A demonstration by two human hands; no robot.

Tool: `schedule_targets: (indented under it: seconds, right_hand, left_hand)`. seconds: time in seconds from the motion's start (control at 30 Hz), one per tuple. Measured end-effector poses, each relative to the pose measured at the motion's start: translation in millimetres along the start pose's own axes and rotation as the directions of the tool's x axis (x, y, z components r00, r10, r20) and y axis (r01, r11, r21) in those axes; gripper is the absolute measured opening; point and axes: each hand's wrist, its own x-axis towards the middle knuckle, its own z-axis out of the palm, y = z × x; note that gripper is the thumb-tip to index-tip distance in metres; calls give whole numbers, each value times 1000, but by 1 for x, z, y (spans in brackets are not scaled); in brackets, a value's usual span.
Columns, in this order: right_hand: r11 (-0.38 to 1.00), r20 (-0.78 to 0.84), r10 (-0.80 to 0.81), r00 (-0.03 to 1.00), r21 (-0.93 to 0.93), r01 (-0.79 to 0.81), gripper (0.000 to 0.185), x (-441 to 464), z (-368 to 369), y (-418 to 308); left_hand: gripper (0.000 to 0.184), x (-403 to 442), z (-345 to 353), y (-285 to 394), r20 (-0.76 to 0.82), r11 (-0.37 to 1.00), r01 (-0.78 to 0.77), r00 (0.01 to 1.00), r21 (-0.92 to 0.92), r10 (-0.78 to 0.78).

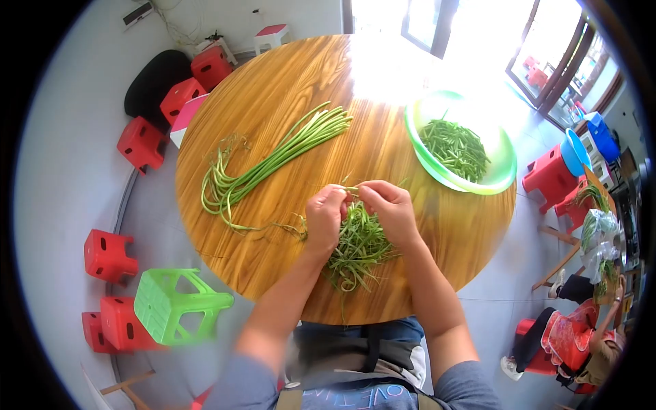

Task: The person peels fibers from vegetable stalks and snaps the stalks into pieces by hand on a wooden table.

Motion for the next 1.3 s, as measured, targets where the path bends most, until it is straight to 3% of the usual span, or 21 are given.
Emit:
schedule_targets:
  seconds: [0.07, 0.13, 0.17, 0.23, 0.33, 0.47, 0.57, 0.67, 0.7, 0.8, 0.9, 1.03, 1.1, 1.17, 1.27, 1.3]
  right_hand:
    - [990, 37, -42, 998, -132, 47, 12, 0, 2, 8]
    - [986, -6, -138, 990, -90, 137, 13, 1, 7, 20]
    - [971, -12, -195, 981, -146, 191, 13, 3, 7, 22]
    - [922, -14, -300, 954, -260, 286, 14, 4, 4, 24]
    - [842, 1, -325, 946, -456, 290, 16, 3, 0, 19]
    - [939, -147, -267, 953, -261, 223, 12, 7, -2, 24]
    - [976, -229, -210, 951, -106, 190, 13, 8, -1, 18]
    - [837, -71, -444, 893, -388, 385, 10, 5, -2, 14]
    - [840, -28, -391, 920, -419, 344, 10, 4, -1, 14]
    - [829, 16, -370, 929, -446, 337, 9, 4, -2, 17]
    - [768, 12, -478, 878, -480, 424, 11, 5, -4, 14]
    - [745, -83, -560, 824, -484, 458, 12, 5, 1, 20]
    - [949, -258, -314, 914, -94, 300, 13, 5, 2, 12]
    - [947, -303, -39, 952, 292, 132, 18, 5, -4, -3]
    - [765, -194, 106, 975, 642, 45, 19, 14, -23, 2]
    - [773, -84, 99, 992, 634, -24, 19, 12, -28, -3]
  left_hand:
    - [18, 9, -9, -14, 33, 996, -78, 997, 44, 77]
    - [17, 15, -16, -18, 69, 991, -112, 992, 78, 107]
    - [17, 17, -19, -17, 100, 994, -71, 993, 84, 62]
    - [17, 10, -6, 10, 72, 955, 272, 962, -123, -264]
    - [15, 9, -4, 7, 106, 969, 240, 964, 61, -245]
    - [16, 6, -1, 4, 168, 931, -22, 985, 363, -42]
    - [17, 0, 6, 12, 227, 899, -77, 974, 431, -25]
    - [18, 6, -1, 2, 122, 977, 213, 969, 20, -213]
    - [20, 9, -1, 0, 90, 985, 174, 981, -7, -172]
    - [20, 6, -2, 4, 115, 958, 2, 993, 288, -36]
    - [17, 5, 1, 5, 154, 887, -36, 987, 460, -40]
    - [15, 2, 6, -4, 255, 847, -234, 959, 478, 122]
    - [15, -4, 7, 11, 372, 856, -116, 924, 504, -94]
    - [15, -10, 12, 35, 456, 806, 56, 800, 589, -389]
    - [16, -4, -3, 7, 746, 796, -368, 649, 481, -151]
    - [17, -5, -2, 13, 680, 844, -200, 695, 497, -236]
